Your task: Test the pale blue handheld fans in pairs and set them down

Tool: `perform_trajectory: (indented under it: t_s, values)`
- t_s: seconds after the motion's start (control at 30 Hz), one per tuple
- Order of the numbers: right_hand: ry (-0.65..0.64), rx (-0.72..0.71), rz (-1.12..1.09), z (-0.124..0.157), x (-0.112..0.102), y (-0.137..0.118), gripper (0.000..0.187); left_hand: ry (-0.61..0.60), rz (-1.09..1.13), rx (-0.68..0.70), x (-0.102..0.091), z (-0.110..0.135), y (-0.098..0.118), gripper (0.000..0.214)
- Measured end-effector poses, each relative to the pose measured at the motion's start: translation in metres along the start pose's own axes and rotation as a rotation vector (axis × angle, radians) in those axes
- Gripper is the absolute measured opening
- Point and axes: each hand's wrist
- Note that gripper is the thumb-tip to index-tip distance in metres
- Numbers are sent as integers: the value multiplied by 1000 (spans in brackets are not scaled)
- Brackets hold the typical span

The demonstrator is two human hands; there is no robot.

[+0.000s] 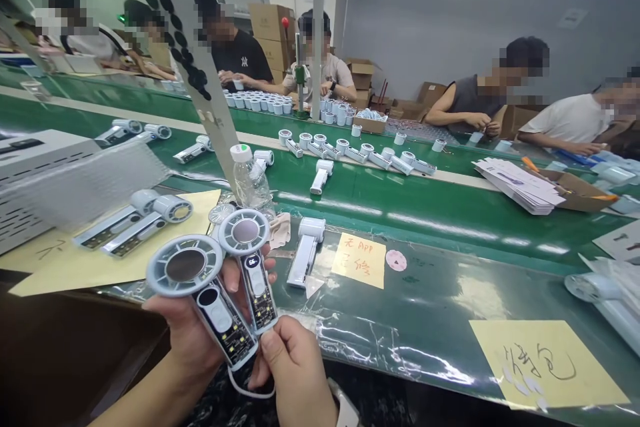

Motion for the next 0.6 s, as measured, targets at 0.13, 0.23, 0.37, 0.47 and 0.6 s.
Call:
perform_trajectory:
  t_s: [0.13,0.23,0.37,0.47,0.6]
  values:
    - [-6,-234,269,6,-18,-16,47,61,-1,2,-5,-8,8,60]
    - [248,-311,372,5,-36,-36,35,125,-54,64,-9,-13,15,60]
    - [610,-362,397,1,-38,-57,30,-40,-61,-16,-6,-1,14,64]
    - [424,-432,374,4,-21,-62,24,-157,-92,8,-2,12,3,68]
    - [436,-434,305,7,-7,-61,15,-190,-144,45,-4,23,-10,69]
Point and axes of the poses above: each hand's wrist, its own z-axis away from the middle knuckle, its own x-axis out of the palm, y = z × x, and after that the axes turned 15 degrees about x, right-handed
